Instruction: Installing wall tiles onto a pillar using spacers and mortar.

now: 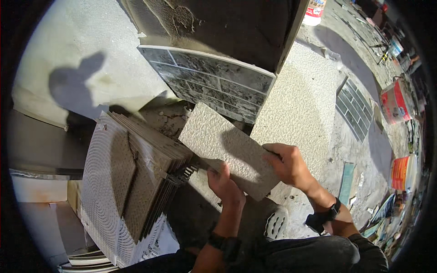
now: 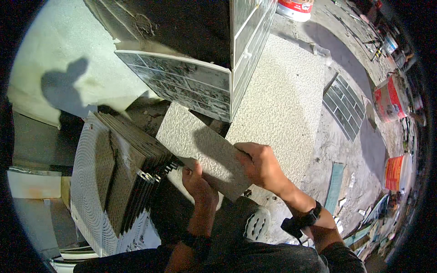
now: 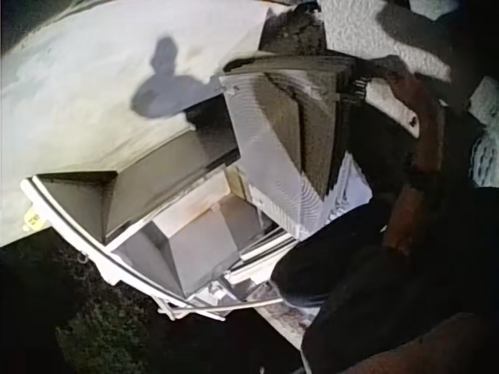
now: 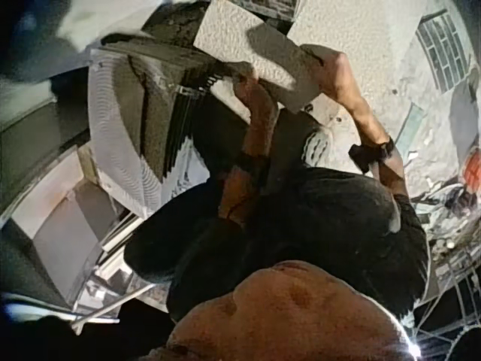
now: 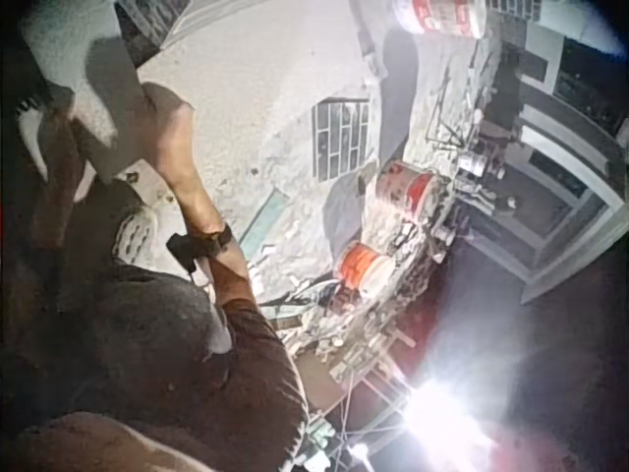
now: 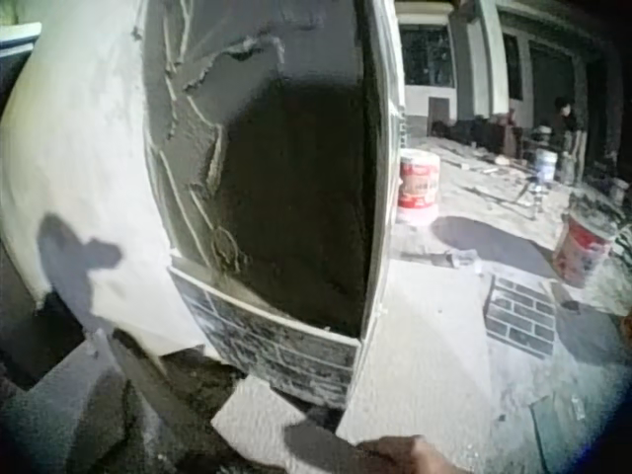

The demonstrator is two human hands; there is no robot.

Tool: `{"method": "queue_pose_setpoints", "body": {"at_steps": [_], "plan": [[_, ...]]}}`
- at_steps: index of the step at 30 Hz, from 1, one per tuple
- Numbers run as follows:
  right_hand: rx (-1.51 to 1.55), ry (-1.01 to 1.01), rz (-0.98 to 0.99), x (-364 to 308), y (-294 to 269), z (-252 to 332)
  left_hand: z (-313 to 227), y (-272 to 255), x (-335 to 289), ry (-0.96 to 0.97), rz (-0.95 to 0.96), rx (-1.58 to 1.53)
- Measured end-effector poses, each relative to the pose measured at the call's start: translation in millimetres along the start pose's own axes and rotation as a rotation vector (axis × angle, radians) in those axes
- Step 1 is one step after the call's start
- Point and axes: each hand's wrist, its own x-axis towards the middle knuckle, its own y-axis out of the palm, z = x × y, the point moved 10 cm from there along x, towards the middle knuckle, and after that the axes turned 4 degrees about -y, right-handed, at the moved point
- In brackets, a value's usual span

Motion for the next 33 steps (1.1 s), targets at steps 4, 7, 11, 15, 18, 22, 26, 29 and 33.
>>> {"method": "queue_pose_setpoints", "body": {"at_steps": [4, 7, 11, 15, 18, 22, 26, 29, 33], "plan": [[-0.102, -0.054, 0.001, 5.4, -13.2, 3.9, -9.1, 0.7, 18.4, 0.073, -0.043, 0.047], [-0.075, 0.001, -0.134, -2.4, -33.9, -8.0, -15.2, -7.8, 35.7, 0.065, -0.132, 0.040], [-0.121, 0.114, -0.211, -29.9, -54.4, -50.5, -17.7, 8.3, 48.9, 0.036, 0.022, -0.209], [-0.308, 0.151, -0.333, -64.8, -80.6, -81.4, -22.2, 29.3, 49.9, -0.051, -0.017, -0.317], [-0.388, 0.115, -0.453, -86.4, -97.4, -89.8, -12.6, 1.1, 88.5, 0.053, -0.160, -0.100], [-0.468, 0.179, -0.600, -119.8, -118.4, -115.7, -26.0, -11.4, 109.5, 0.183, -0.273, -0.080], [-0.486, 0.490, -0.671, -160.8, -130.7, -164.1, -34.7, 11.7, 88.1, 0.106, -0.378, -0.032], [-0.032, 0.635, -0.694, -177.6, -115.3, -218.2, -28.4, -5.2, 101.4, 0.096, -0.441, -0.047], [-0.062, 0.625, -0.748, -162.4, -128.2, -224.8, -37.5, -10.4, 116.2, 0.158, -0.364, 0.028]]}}
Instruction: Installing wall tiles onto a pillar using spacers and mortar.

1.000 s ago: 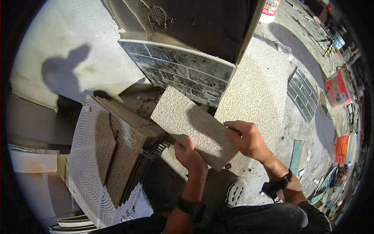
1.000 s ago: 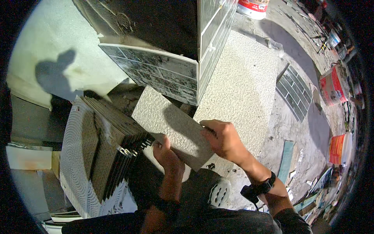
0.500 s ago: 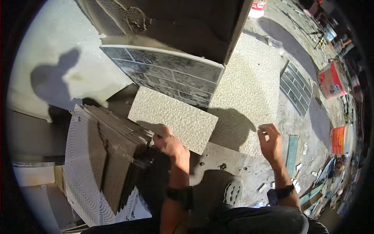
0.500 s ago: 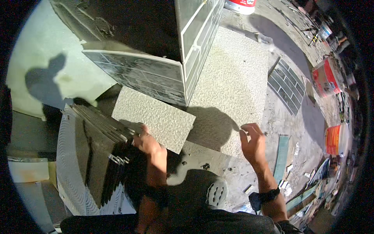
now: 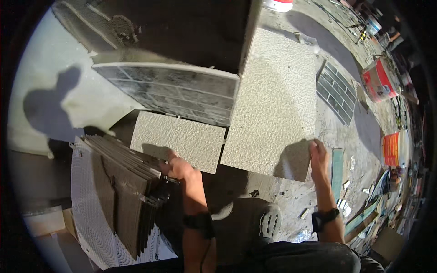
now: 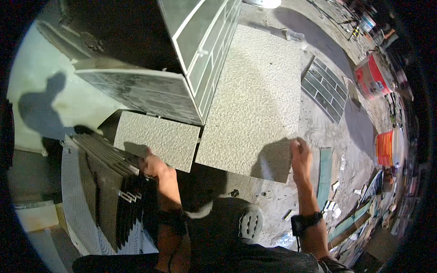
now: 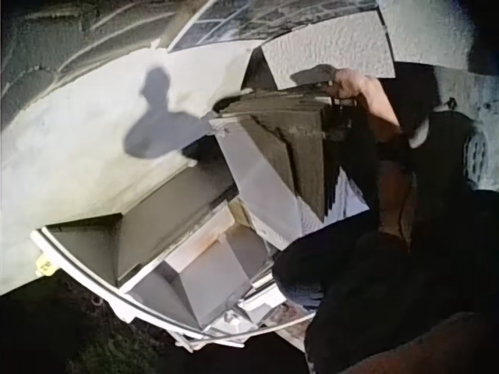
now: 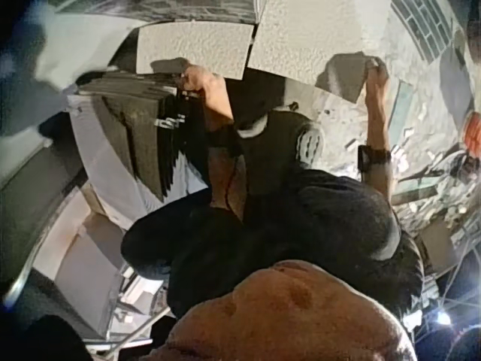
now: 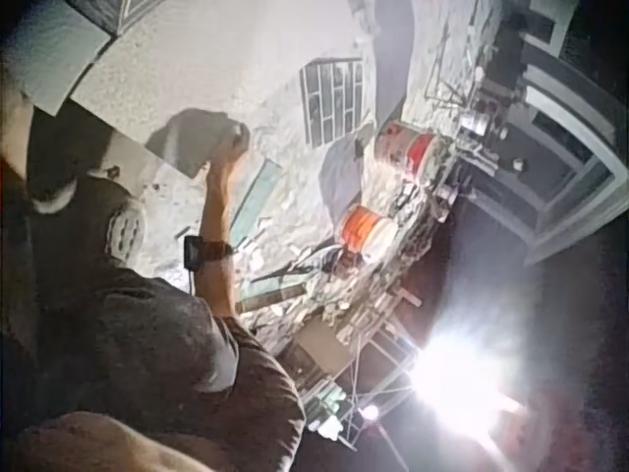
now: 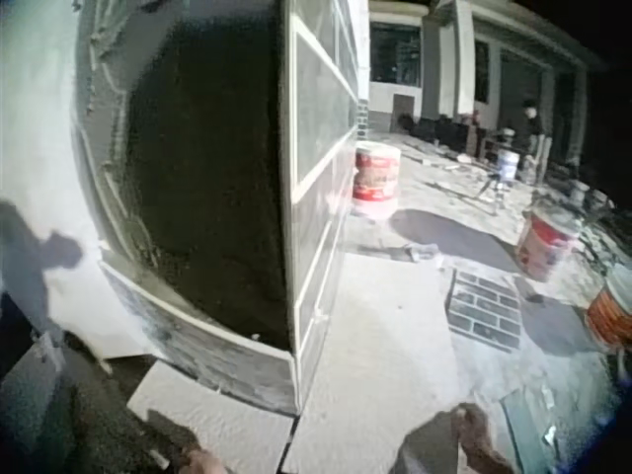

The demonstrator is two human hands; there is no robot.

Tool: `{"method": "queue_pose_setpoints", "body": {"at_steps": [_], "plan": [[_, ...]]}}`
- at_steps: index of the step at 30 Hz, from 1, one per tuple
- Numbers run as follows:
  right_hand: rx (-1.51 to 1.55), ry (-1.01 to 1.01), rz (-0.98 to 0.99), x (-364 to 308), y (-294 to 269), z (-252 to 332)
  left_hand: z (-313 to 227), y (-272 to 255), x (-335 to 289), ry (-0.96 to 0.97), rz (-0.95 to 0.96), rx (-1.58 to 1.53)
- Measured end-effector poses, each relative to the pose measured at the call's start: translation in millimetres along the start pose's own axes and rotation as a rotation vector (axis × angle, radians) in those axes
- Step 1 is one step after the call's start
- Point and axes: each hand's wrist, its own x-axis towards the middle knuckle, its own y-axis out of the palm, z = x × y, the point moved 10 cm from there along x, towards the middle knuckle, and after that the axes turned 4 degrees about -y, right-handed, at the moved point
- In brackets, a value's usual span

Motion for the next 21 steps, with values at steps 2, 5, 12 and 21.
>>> {"method": "queue_pose_setpoints", "body": {"at_steps": [2, 5, 12, 21], "plan": [[0.114, 0.095, 0.002, 29.9, 0.7, -12.6, 7.2, -8.5, 9.1, -0.057, -0.093, -0.044], [0.238, 0.014, 0.081, 72.3, 7.2, -11.1, 13.6, -9.6, 24.8, -0.055, -0.001, -0.080], [0.270, 0.031, 0.106, 103.8, 25.0, -6.0, -1.4, -10.3, 39.2, 0.232, 0.053, -0.024], [0.443, -0.017, 0.145, 122.4, 56.6, 26.8, 42.9, -31.1, 136.2, 0.574, 0.580, -0.145]]}}
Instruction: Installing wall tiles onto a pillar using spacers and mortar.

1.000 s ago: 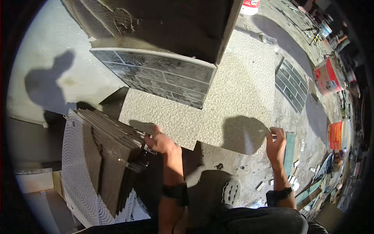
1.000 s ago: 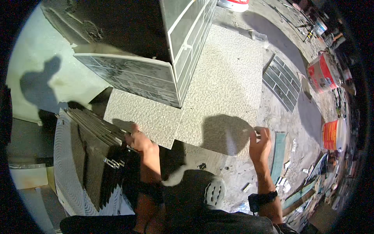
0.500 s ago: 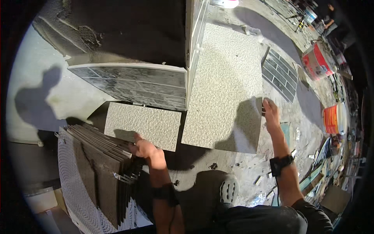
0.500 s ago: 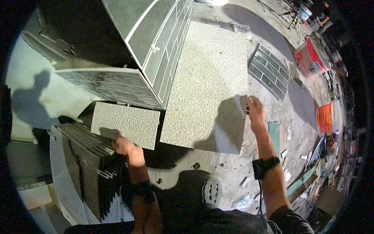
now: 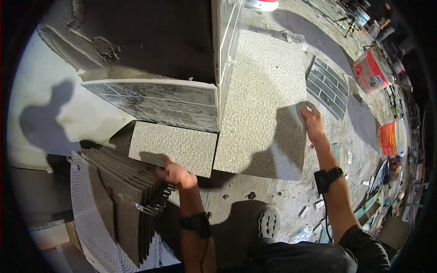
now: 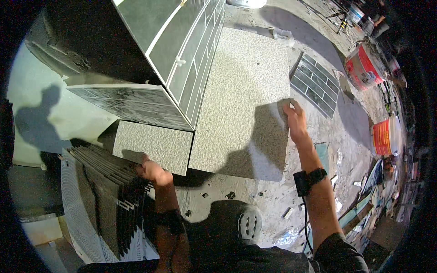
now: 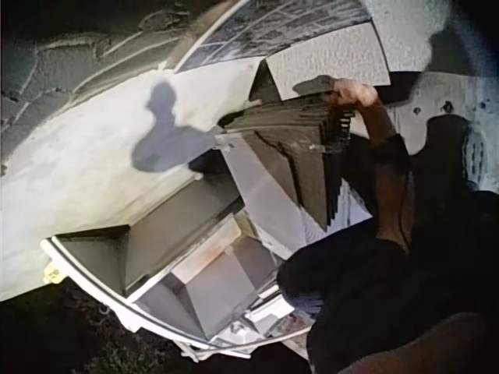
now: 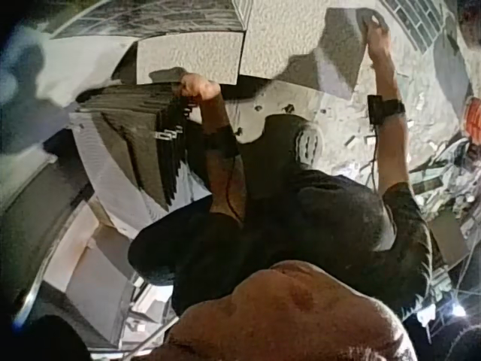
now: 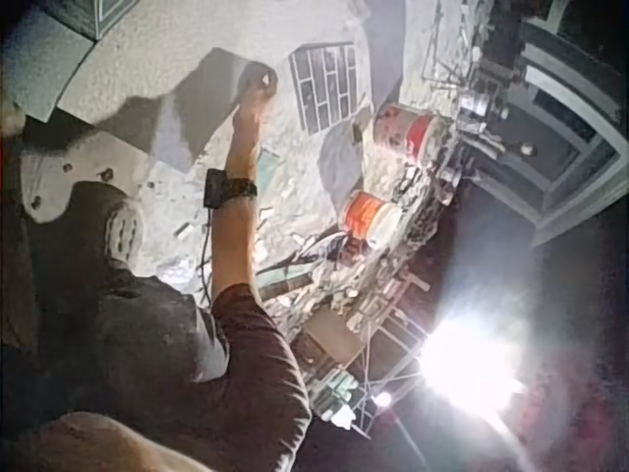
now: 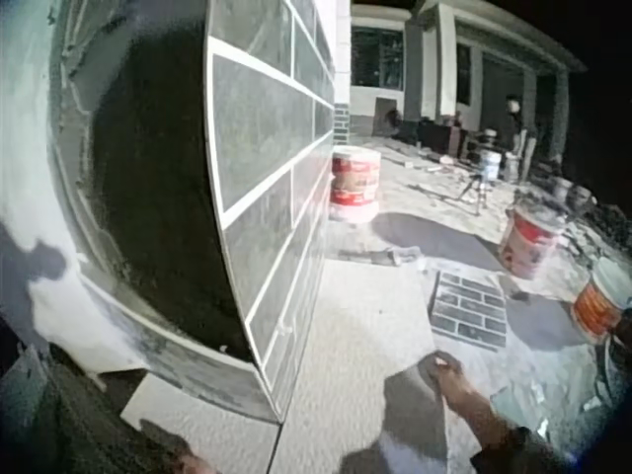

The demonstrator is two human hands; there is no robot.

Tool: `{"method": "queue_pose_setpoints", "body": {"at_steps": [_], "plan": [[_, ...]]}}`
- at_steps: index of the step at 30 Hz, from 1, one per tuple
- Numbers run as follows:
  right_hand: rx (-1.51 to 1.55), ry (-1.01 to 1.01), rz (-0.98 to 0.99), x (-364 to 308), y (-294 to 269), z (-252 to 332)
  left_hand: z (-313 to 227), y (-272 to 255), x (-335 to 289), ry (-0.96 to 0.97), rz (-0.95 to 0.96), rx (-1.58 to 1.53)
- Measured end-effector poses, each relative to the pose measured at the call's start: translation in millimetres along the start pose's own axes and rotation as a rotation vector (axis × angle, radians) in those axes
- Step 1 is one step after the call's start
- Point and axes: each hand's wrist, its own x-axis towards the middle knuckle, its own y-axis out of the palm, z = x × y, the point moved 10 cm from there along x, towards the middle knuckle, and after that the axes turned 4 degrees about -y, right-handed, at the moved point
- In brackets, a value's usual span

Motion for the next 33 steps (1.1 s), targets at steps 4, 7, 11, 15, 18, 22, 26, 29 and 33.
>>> {"method": "queue_pose_setpoints", "body": {"at_steps": [4, 7, 11, 15, 18, 22, 26, 29, 33], "plan": [[-0.090, 0.031, -0.075, 12.9, -47.3, -8.3, 51.0, 42.2, -57.5, -0.340, -0.171, -0.056], [-0.121, 0.008, -0.137, 17.6, -52.4, -13.2, -15.0, 83.9, -55.0, -0.554, -0.436, 0.126], [-0.018, 0.048, -0.106, 9.2, -18.7, -9.4, -12.7, 58.6, -37.0, -0.456, -0.333, -0.040], [-0.099, 0.037, -0.089, 3.0, -10.8, 7.2, -33.3, 79.8, -23.7, -0.140, -0.096, -0.164], [-0.060, 0.024, -0.094, 9.1, -17.5, -5.7, -42.0, 88.5, -29.7, -0.004, -0.083, 0.002], [0.007, 0.037, -0.108, 7.6, -26.6, -6.8, -20.3, 99.5, -45.9, -0.467, -0.306, -0.383], [0.023, -0.003, -0.064, 9.6, -15.2, -8.0, -9.2, 53.3, -29.0, -0.364, -0.293, 0.000], [0.001, 0.006, -0.112, 9.8, -26.5, -7.7, -8.3, 74.9, -37.8, -0.351, -0.286, -0.195], [-0.066, -0.002, -0.123, 12.3, -22.1, -10.5, -20.9, 59.7, -22.8, 0.012, -0.069, 0.009]]}}
